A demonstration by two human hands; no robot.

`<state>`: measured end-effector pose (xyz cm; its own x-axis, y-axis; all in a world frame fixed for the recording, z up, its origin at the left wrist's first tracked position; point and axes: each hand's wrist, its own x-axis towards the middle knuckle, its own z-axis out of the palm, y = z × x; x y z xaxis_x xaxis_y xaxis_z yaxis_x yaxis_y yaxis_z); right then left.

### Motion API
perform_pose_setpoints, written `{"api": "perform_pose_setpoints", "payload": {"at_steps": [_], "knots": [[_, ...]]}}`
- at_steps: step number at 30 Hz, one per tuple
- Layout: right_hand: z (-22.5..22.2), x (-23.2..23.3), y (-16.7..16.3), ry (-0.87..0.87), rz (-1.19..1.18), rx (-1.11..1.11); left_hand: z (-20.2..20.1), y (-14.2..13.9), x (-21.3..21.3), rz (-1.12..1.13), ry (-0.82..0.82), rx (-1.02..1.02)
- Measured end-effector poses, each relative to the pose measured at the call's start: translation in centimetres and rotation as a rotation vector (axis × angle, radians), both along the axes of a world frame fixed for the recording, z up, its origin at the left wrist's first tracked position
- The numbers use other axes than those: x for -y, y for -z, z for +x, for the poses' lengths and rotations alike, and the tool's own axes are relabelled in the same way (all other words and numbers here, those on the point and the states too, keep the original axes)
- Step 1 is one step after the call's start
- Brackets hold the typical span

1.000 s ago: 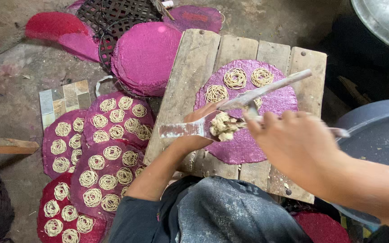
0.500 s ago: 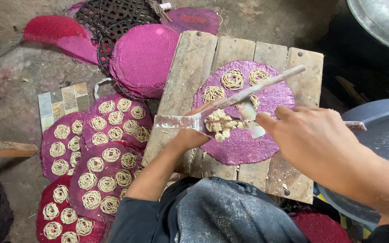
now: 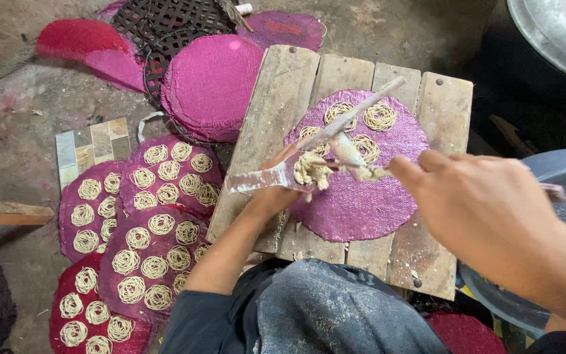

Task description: The person sits at a low wooden board and uses a hand-held noodle press to extrude dough into noodle nests on round pink mats. They scoop dough from a basin into the press with a stick, press the noodles out, place the finished nest aside, and cover completed nests with a cloth.

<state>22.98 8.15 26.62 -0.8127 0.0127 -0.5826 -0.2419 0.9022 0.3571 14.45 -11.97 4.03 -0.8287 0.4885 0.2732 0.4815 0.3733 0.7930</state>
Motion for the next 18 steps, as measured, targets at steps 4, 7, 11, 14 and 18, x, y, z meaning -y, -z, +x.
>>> {"api": "perform_pose_setpoints", "payload": {"at_steps": [4,7,11,14,18], "knots": [[-0.3,-1.0,0.6,-0.169,-0.036,-0.144,-0.2,-1.9,0.1,-0.132,-0.051,-0.07],[-1.2,1.2,0.3,-0.132,-0.034,-0.015,-0.4,-2.1,-0.9,-0.108,-0.064,-0.12],[-1.5,5.9,2.8,-0.453,-0.029,-0.242,0.4,-0.5,-2.3,0.125,0.018,-0.142],[-1.2,4.1,5.6,-0.446,-0.05,-0.232,-0.3,1.1,-1.7,0.204,0.009,-0.064],[2.1,-2.0,6.6,-0.166,-0.179,-0.27,-1.0,2.1,0.0,0.233,-0.084,0.082]]}}
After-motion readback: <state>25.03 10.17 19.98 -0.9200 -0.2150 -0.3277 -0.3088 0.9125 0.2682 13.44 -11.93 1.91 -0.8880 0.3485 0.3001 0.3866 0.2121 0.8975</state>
